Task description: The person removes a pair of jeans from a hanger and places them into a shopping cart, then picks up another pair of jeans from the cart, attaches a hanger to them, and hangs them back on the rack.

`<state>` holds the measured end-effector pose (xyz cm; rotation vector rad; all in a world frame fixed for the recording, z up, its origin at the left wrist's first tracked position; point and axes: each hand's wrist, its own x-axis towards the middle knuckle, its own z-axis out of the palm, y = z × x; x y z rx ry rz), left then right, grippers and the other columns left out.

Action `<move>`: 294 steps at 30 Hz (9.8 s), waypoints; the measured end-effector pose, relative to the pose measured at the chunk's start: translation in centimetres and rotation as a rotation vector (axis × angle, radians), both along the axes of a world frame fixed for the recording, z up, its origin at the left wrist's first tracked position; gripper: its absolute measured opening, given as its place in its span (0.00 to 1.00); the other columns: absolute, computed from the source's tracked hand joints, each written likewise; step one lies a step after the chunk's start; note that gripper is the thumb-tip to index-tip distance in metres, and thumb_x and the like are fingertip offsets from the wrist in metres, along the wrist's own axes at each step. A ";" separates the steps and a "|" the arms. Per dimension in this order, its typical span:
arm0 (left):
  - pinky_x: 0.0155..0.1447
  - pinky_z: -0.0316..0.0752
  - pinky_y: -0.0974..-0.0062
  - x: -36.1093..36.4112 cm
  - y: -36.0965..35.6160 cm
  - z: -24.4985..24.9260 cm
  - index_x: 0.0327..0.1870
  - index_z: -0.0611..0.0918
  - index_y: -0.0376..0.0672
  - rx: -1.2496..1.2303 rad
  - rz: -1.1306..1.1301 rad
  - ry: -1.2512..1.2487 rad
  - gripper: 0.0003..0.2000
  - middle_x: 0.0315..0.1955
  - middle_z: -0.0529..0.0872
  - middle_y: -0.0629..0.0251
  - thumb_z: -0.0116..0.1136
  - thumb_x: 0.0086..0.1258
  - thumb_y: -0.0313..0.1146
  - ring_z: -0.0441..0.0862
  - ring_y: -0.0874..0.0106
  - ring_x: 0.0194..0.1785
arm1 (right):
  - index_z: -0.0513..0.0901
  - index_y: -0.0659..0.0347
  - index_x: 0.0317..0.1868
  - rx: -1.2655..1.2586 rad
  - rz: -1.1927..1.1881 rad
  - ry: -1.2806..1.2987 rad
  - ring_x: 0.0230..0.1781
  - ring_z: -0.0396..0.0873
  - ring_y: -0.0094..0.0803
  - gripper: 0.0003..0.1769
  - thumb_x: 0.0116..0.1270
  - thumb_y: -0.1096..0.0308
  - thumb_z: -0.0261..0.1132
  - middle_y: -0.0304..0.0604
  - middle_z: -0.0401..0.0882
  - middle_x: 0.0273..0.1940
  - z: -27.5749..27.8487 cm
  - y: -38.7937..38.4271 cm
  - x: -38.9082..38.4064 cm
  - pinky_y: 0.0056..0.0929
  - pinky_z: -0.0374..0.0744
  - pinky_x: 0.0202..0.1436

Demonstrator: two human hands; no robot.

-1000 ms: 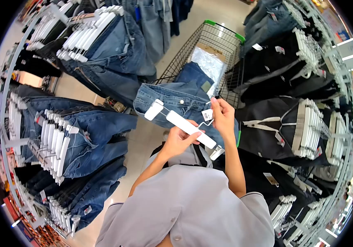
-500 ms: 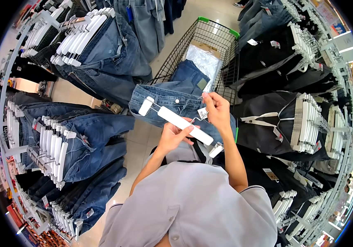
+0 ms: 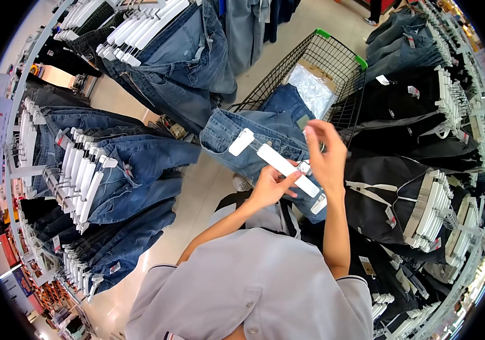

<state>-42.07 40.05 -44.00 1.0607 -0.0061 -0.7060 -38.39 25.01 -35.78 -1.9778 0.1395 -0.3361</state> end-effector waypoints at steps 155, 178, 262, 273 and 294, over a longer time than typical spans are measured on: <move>0.41 0.80 0.77 14.3 -7.1 -8.3 0.44 0.91 0.32 0.456 -0.433 -0.429 0.09 0.34 0.93 0.61 0.71 0.71 0.29 0.87 0.78 0.36 | 0.82 0.70 0.41 0.050 0.153 0.487 0.29 0.65 0.26 0.26 0.80 0.49 0.64 0.41 0.70 0.26 -15.2 -12.9 5.5 0.34 0.69 0.34; 0.38 0.77 0.78 13.7 -6.9 -9.1 0.45 0.91 0.33 0.475 -0.356 -0.439 0.10 0.32 0.92 0.63 0.70 0.73 0.31 0.84 0.80 0.33 | 0.88 0.60 0.37 0.626 0.059 0.782 0.26 0.72 0.15 0.25 0.76 0.43 0.67 0.29 0.81 0.30 -18.1 -12.9 6.4 0.21 0.71 0.31; 0.51 0.77 0.78 12.3 17.6 -2.0 0.51 0.86 0.31 0.458 0.311 -0.549 0.13 0.40 0.91 0.68 0.66 0.78 0.34 0.83 0.80 0.44 | 0.78 0.64 0.39 -0.028 0.399 0.406 0.31 0.66 0.18 0.18 0.84 0.58 0.58 0.30 0.69 0.28 -4.1 -9.9 -2.5 0.25 0.68 0.35; 0.49 0.77 0.82 6.0 15.4 9.7 0.50 0.86 0.31 0.228 0.552 -0.619 0.10 0.38 0.90 0.68 0.68 0.76 0.28 0.84 0.82 0.43 | 0.84 0.68 0.41 -0.501 0.343 0.128 0.36 0.78 0.40 0.20 0.64 0.58 0.78 0.47 0.81 0.33 0.5 -4.3 -3.0 0.37 0.77 0.44; 0.58 0.81 0.65 0.7 22.8 16.9 0.69 0.71 0.31 -0.183 0.812 -0.910 0.35 0.63 0.79 0.40 0.53 0.79 0.58 0.81 0.55 0.63 | 0.82 0.61 0.29 -0.404 0.385 -0.484 0.23 0.83 0.43 0.15 0.52 0.68 0.82 0.46 0.80 0.23 8.4 9.6 -1.4 0.34 0.78 0.27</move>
